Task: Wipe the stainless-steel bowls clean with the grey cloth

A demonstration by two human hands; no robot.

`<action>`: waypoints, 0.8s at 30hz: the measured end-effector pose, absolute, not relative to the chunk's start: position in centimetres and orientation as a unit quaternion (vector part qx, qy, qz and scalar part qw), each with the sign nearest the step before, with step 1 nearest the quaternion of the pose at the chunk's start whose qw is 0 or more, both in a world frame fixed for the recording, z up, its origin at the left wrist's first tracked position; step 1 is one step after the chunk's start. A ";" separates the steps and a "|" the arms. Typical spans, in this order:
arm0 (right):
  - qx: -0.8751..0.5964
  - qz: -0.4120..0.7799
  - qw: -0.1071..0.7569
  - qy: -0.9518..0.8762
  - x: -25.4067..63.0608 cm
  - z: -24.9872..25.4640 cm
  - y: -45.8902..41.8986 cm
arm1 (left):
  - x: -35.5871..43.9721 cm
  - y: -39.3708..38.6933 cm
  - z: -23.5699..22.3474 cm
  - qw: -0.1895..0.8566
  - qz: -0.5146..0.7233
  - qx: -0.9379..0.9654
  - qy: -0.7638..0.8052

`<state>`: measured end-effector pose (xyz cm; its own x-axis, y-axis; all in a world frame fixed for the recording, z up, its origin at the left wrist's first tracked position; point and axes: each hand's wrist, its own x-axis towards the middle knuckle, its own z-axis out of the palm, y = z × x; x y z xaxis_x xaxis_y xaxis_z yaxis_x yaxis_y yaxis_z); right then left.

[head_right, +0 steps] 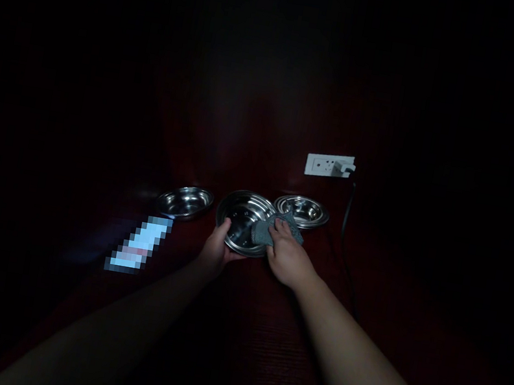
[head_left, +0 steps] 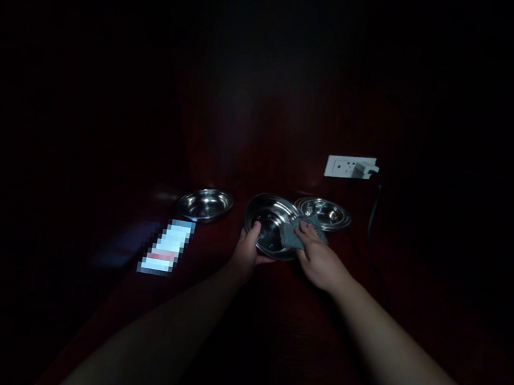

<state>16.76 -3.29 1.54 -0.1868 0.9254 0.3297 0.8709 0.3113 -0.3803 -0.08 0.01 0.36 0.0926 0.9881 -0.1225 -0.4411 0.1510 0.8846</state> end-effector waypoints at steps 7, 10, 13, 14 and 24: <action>-0.544 0.063 0.207 -0.810 15.9 1.6 -4.0 | 0.0 -0.1 0.2 0.634 0.551 0.380 0.387; -0.524 0.080 0.220 -0.819 15.8 1.7 -4.3 | 0.0 -0.1 0.1 0.630 0.551 0.392 0.382; -0.488 0.099 0.237 -0.834 15.7 1.8 -4.5 | 0.0 0.0 0.0 0.627 0.549 0.386 0.395; -0.477 0.106 0.243 -0.838 15.7 1.8 -4.5 | 0.1 0.0 0.0 0.628 0.549 0.381 0.398; -0.474 0.152 0.235 -0.835 15.6 2.6 -5.0 | 0.2 -0.1 0.0 0.617 0.540 0.403 0.406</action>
